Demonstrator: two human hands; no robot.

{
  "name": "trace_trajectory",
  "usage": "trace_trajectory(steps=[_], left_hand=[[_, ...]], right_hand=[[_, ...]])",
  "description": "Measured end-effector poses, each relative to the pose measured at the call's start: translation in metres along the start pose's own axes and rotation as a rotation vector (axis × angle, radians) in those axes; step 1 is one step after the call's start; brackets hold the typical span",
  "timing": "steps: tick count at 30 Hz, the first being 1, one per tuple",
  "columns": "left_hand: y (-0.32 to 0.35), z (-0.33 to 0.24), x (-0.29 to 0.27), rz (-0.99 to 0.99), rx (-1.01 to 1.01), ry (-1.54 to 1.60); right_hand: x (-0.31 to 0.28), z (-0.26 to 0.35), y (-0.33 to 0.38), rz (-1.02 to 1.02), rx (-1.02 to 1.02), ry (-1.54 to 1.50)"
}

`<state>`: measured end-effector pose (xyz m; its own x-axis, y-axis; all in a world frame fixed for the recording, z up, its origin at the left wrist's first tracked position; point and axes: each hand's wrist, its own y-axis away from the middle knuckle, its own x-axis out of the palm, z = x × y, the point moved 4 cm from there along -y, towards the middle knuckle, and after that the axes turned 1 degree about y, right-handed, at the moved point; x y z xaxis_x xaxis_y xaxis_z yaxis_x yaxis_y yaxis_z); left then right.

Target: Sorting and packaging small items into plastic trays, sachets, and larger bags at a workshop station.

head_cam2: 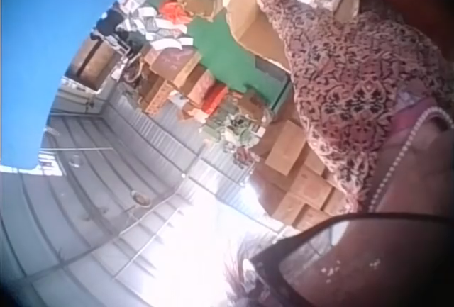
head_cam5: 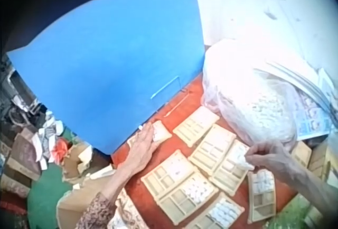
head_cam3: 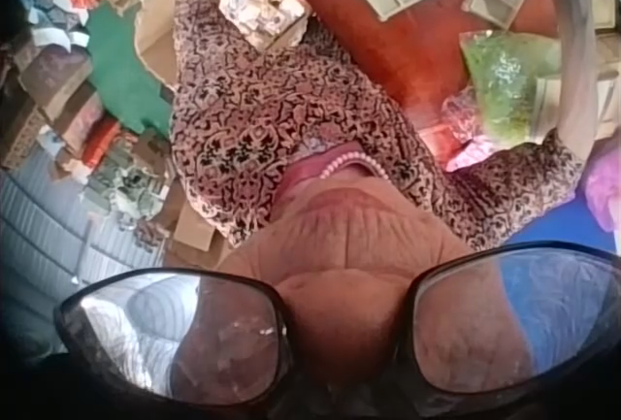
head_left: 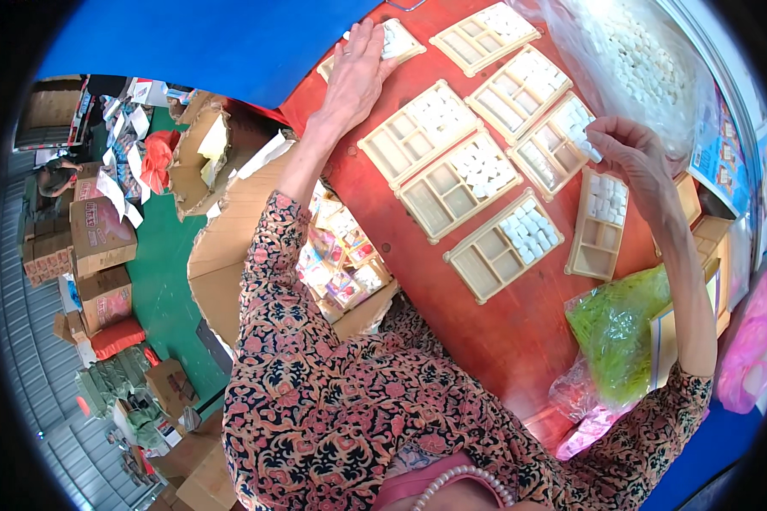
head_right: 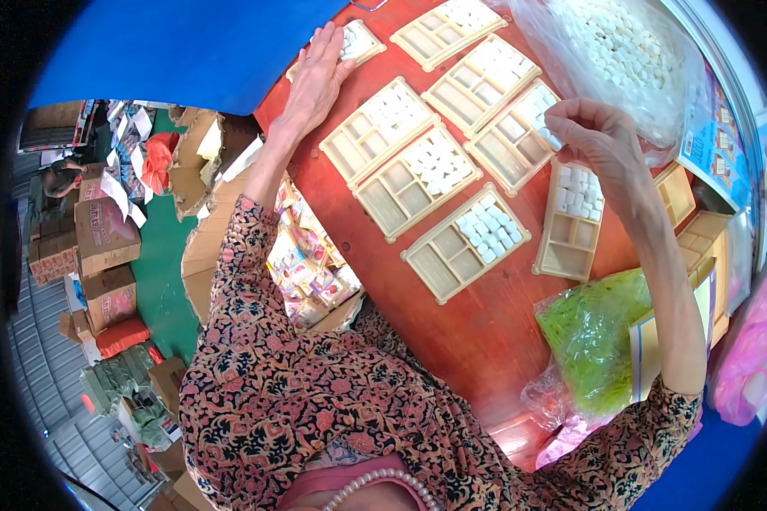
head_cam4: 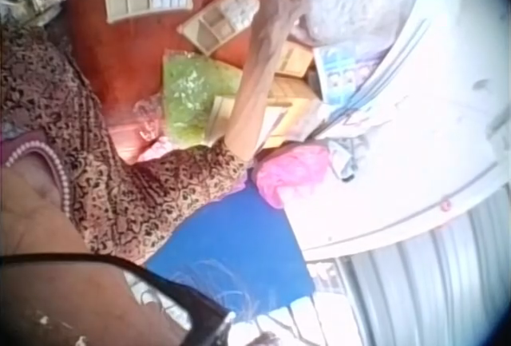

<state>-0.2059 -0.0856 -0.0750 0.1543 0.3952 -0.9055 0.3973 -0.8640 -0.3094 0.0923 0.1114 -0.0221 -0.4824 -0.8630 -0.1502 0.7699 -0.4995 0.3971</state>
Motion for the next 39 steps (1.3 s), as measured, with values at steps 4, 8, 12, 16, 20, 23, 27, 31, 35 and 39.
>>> trace_trajectory(steps=[4, 8, 12, 16, 20, 23, 27, 31, 35, 39], left_hand=[[-0.005, 0.013, 0.001, -0.083, -0.072, 0.024], [-0.006, 0.019, 0.004, 0.038, -0.125, 0.047], [0.0, 0.015, 0.006, 0.014, -0.064, 0.059], [-0.006, 0.014, -0.021, -0.161, -0.116, 0.273], [-0.026, 0.034, -0.037, -0.178, 0.145, -0.118], [-0.035, 0.032, -0.027, 0.048, 0.24, -0.287], [-0.04, 0.032, -0.021, 0.154, 0.185, -0.401], [-0.039, 0.032, -0.023, 0.113, 0.156, -0.448], [-0.036, 0.022, -0.035, 0.016, 0.099, -0.301], [-0.029, 0.009, -0.04, 0.02, 0.034, 0.163]], right_hand=[[0.006, 0.008, 0.003, -0.001, -0.005, 0.031], [0.003, 0.004, 0.004, -0.021, 0.018, 0.028], [0.004, 0.001, 0.002, -0.017, 0.009, 0.032], [0.001, 0.004, 0.004, -0.037, 0.017, 0.037], [0.001, 0.008, 0.001, -0.026, -0.009, 0.007], [0.004, 0.007, 0.001, -0.026, 0.004, 0.013], [0.002, 0.004, 0.002, -0.024, 0.022, 0.007], [0.001, 0.004, 0.003, -0.043, 0.024, 0.013], [0.001, 0.004, 0.003, -0.042, 0.02, 0.003], [0.0, 0.003, 0.003, -0.048, 0.018, 0.019]])
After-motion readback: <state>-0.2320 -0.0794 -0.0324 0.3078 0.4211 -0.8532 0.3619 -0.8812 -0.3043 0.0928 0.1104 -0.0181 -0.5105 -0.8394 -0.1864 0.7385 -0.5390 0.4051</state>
